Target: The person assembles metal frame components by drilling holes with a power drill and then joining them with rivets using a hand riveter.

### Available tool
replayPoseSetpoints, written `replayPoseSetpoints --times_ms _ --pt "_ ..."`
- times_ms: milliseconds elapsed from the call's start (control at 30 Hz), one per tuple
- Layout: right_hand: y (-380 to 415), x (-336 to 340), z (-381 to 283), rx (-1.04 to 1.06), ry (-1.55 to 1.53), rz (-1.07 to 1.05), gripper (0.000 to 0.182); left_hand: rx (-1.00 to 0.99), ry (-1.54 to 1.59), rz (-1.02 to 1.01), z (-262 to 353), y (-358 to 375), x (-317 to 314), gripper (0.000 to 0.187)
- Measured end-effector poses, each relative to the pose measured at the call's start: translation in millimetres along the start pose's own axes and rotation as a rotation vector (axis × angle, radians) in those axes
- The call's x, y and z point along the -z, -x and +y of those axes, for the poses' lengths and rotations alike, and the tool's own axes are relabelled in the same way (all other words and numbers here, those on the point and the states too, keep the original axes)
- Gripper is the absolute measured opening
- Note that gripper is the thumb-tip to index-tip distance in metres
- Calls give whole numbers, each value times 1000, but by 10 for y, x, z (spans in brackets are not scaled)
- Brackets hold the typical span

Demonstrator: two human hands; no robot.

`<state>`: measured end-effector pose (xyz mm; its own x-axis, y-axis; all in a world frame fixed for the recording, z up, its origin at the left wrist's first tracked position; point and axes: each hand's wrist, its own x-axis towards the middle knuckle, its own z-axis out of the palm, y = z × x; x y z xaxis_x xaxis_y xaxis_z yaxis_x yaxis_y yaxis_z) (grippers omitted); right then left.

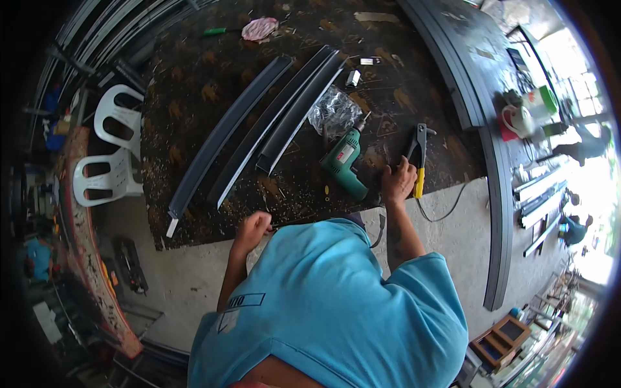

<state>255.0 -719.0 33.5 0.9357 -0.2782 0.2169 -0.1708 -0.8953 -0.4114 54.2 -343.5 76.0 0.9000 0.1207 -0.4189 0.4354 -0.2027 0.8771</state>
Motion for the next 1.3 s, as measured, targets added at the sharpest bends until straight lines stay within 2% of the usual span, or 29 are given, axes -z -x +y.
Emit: replayPoseSetpoints --times_ms 67,133,167,200,267,300,333,400,467,533,567,600,633,733,933,1000,1100,1233,1300 --pt "-9 -154 284 30 -20 -24 56 10 -348 190 142 -277 -210 35" --pt "-111 -467 610 -5 -40 114 61 74 -466 284 216 -528 -417 35" --pt "-279 -201 524 -175 -80 -233 56 137 -580 346 265 -604 -529 34" --pt "-349 -50 481 -165 -78 -250 56 156 -577 353 301 -651 -623 34" --pt "-507 132 498 -99 -261 -396 49 95 -570 449 509 -836 -815 34" --pt "-517 71 589 -30 -310 -251 41 61 -563 464 633 -900 -895 31" --pt "-605 185 573 -32 -359 -278 41 65 -565 465 761 -908 -990 31" --pt "-687 96 761 94 -434 -130 38 -37 -477 457 1040 -1102 -1086 33" --pt "-850 229 737 80 -337 -284 39 -88 -519 462 1168 -1431 -1132 27" --pt "-956 15 924 93 -349 -307 41 -155 -472 482 1282 -1645 -1248 23" --pt "-966 -31 938 202 -312 -246 43 -224 -489 405 1357 -1813 -1269 22" --pt "-873 -39 986 306 -269 -207 45 -201 -518 357 1393 -1964 -1318 21" --pt "-865 -31 972 290 -289 -194 44 -185 -558 281 1502 -2096 -1350 19" --pt "-871 23 890 200 -305 -223 46 -372 -602 225 1322 -2597 -1497 19" --pt "-922 55 792 125 -294 -207 45 -265 -878 161 1575 -2807 -1687 30" --pt "-941 80 770 74 -290 -269 46 -321 -852 210 1510 -2852 -1704 33" --pt "-926 44 749 104 -292 -211 46 -359 -930 190 1341 -3051 -1634 20" --pt "-985 68 647 61 -249 -246 45 -484 -770 355 1675 -3102 -1561 14" --pt "-1006 69 599 31 -245 -254 44 -449 -668 365 1792 -3149 -1460 15"
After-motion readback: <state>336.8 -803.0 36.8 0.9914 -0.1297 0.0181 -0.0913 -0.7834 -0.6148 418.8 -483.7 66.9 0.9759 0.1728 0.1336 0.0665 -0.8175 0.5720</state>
